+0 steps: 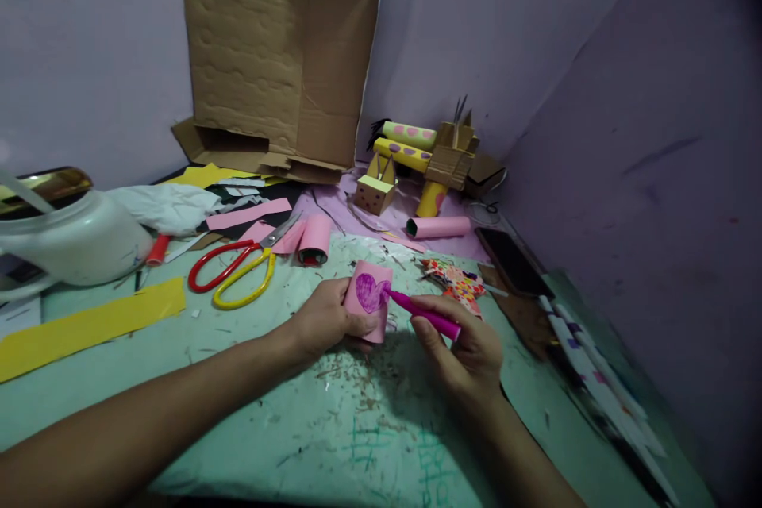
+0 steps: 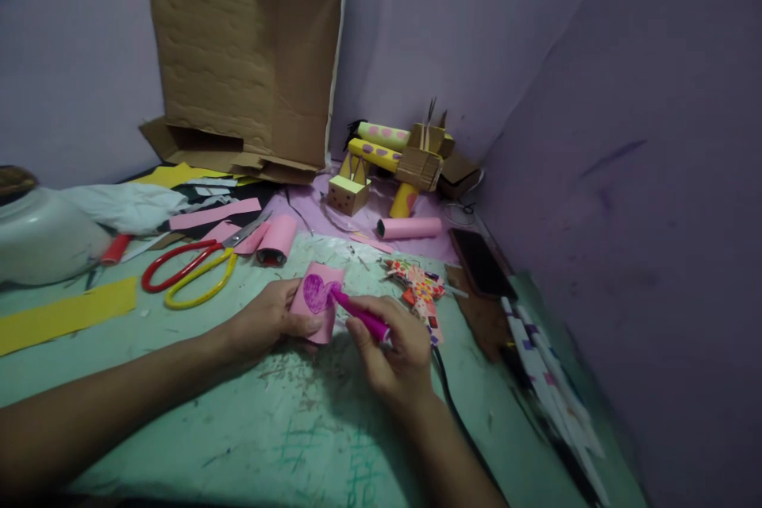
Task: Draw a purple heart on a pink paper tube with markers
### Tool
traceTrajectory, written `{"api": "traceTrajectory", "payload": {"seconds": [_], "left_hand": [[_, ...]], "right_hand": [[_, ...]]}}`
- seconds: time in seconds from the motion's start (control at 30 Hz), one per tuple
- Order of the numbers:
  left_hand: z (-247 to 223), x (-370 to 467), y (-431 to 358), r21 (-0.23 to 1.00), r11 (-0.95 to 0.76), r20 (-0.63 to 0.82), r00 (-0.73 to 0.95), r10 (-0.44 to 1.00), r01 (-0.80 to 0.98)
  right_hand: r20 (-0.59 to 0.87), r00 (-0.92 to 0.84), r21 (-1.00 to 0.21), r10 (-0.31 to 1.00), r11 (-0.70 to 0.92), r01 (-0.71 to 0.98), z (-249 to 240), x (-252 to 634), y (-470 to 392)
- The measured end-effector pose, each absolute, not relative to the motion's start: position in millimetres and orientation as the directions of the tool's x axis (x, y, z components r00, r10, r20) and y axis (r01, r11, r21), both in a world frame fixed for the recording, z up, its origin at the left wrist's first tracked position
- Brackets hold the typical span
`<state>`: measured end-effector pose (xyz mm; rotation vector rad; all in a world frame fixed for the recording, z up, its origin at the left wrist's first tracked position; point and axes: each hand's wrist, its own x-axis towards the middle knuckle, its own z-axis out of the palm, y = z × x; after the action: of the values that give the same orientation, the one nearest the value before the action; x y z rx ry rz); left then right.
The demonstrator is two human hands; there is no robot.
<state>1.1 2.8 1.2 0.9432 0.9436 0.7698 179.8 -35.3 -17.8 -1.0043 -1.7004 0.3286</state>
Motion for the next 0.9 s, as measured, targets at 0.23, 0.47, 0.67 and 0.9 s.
{"api": "traceTrajectory", "payload": {"seconds": [0.23,0.47,0.67,0.9], "left_hand": [[0.2,0.5,1.8,0.9,0.408,-0.315,0.415,0.854,-0.156],[-2.7,0.0,2.7,0.906,0.404,-0.325,0.402,0.856,-0.126],[-1.6,0.0,2.3,0.902,0.409,-0.323,0.412,0.852,-0.138],[0.6,0.8,2.4,0.897,0.426,-0.351,0.398,0.847,-0.115]], "right_hand": [[0.656,-0.091,-0.63,0.75,0.609,0.483,-17.4,179.4,-33.6],[0.618,-0.156,-0.645,0.771,0.61,0.46,-14.9,180.1,-39.9],[0.635,-0.126,-0.635,0.762,0.608,0.477,-15.2,177.9,-37.9],[0.622,-0.173,-0.633,0.763,0.621,0.462,-14.3,178.5,-40.0]]}}
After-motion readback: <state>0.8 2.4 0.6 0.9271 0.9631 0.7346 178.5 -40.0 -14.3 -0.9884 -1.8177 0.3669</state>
